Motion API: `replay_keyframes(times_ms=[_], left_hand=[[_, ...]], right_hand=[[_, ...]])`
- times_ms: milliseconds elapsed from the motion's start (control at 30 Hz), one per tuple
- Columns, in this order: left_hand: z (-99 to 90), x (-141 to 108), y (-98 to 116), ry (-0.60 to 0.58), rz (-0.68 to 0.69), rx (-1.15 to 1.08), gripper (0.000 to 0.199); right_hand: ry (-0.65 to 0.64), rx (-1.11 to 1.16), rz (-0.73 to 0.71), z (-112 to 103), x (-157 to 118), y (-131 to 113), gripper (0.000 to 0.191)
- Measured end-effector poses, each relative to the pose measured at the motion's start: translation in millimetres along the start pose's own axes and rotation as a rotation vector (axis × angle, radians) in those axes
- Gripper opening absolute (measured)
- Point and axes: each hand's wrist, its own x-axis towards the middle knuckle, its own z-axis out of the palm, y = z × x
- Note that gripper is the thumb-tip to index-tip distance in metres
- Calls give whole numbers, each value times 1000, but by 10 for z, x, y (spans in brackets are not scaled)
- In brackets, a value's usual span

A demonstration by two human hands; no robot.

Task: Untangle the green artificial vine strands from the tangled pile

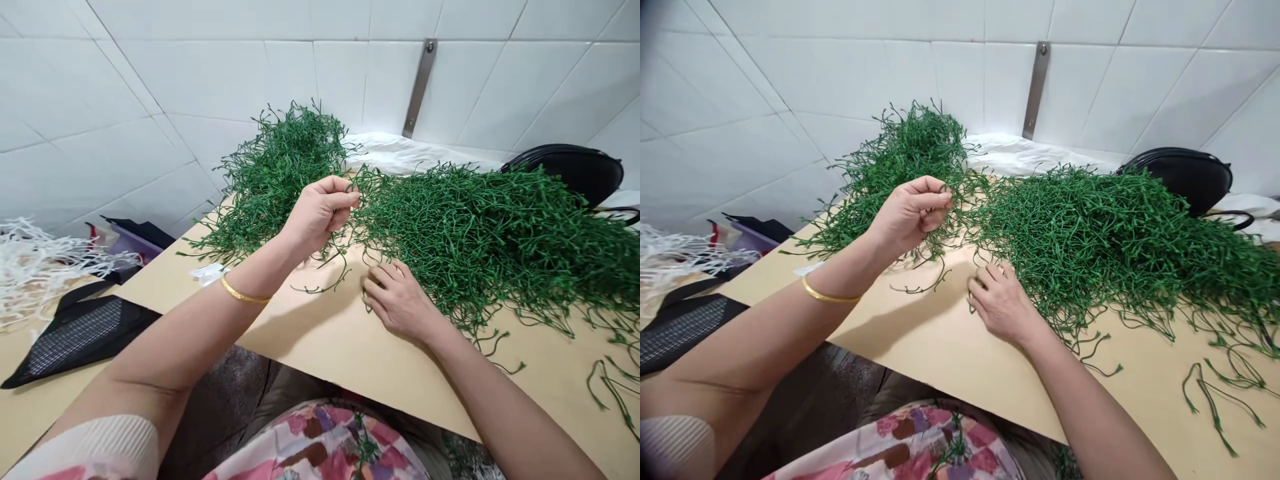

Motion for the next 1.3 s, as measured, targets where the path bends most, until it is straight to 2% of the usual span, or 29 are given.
replay_keyframes(times_ms=[100,200,367,500,667,800,867,967,1067,1167,1300], left_hand=[[96,-111,-71,-26,-50,3,20],[188,-160,-376,-61,-146,-49,22],[254,-90,-891,-25,-250,-102,24],[244,-23,-1071,-45,-304,-130,22],[198,10,-1120,-74,-317,-172,19],[167,17,-1085,-101,-326,-216,21],[152,21,-1057,-110,-356,-248,21],[126,25,-1030,-113,-408,-307,21],[112,6,-1018,-129,-420,-348,20],[131,-48,-997,-159,-424,-374,18],[178,-133,-963,-205,-400,-393,18]], right_hand=[[11,-144,151,86,15,123,28],[2,-211,278,121,8,234,28],[27,-112,332,120,-3,279,27],[70,7,339,101,-34,291,24],[196,139,351,52,-63,294,31],[389,157,384,4,-50,257,22],[438,124,389,-13,-47,240,16],[444,94,369,-26,-51,230,6],[499,93,366,-39,-52,224,5],[547,82,377,-62,-38,208,16],[482,34,361,-81,-14,182,21]])
